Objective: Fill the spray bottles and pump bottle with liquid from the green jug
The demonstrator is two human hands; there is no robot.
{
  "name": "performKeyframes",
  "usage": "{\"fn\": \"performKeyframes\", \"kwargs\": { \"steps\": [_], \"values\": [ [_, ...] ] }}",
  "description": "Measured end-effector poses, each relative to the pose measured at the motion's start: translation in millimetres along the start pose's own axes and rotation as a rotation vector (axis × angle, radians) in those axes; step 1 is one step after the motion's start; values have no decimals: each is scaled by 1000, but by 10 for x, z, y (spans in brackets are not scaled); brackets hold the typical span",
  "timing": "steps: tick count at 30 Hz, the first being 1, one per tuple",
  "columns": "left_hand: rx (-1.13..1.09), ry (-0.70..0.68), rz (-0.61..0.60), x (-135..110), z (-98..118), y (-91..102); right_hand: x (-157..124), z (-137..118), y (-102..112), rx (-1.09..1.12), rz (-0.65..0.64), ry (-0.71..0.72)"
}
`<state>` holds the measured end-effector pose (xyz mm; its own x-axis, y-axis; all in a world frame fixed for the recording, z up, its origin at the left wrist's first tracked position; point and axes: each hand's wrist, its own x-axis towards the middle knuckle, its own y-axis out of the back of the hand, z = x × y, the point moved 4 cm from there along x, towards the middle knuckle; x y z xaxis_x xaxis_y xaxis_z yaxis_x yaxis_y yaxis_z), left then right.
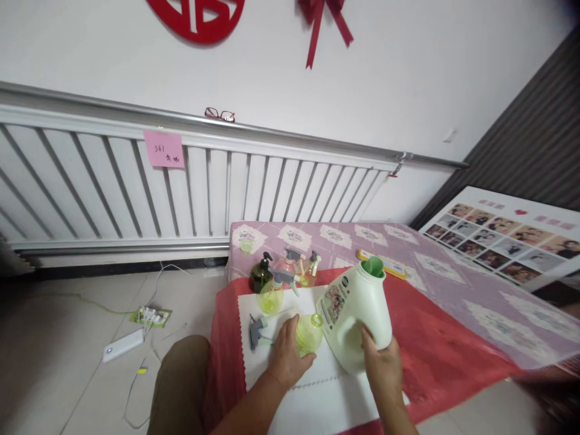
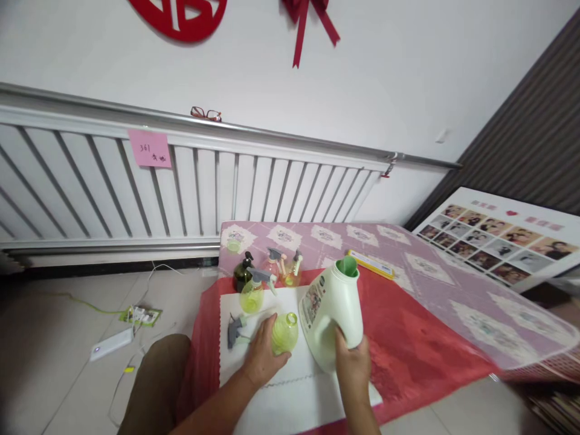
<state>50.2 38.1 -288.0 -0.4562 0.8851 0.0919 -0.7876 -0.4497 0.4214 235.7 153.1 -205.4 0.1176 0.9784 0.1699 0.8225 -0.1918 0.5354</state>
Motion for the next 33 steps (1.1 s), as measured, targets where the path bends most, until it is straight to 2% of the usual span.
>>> {"fn": "performKeyframes", "kwargs": {
  "steps": [14, 21, 25, 29, 33],
  "values": [
    [-34, -44, 41, 6, 14, 16, 63, 124, -82, 16, 25, 38],
    [-81, -59, 64, 10, 43, 27, 63, 80, -59, 4, 16, 48],
    [-128, -69, 81, 20, 132, 52, 73, 40, -44, -5, 6, 50],
    [-160, -90, 97, 8, 316, 150, 95, 24, -43, -25, -18, 55],
    [-209, -74, 108, -139, 420, 337, 103, 14, -43, -29, -42, 59]
  ]
}}
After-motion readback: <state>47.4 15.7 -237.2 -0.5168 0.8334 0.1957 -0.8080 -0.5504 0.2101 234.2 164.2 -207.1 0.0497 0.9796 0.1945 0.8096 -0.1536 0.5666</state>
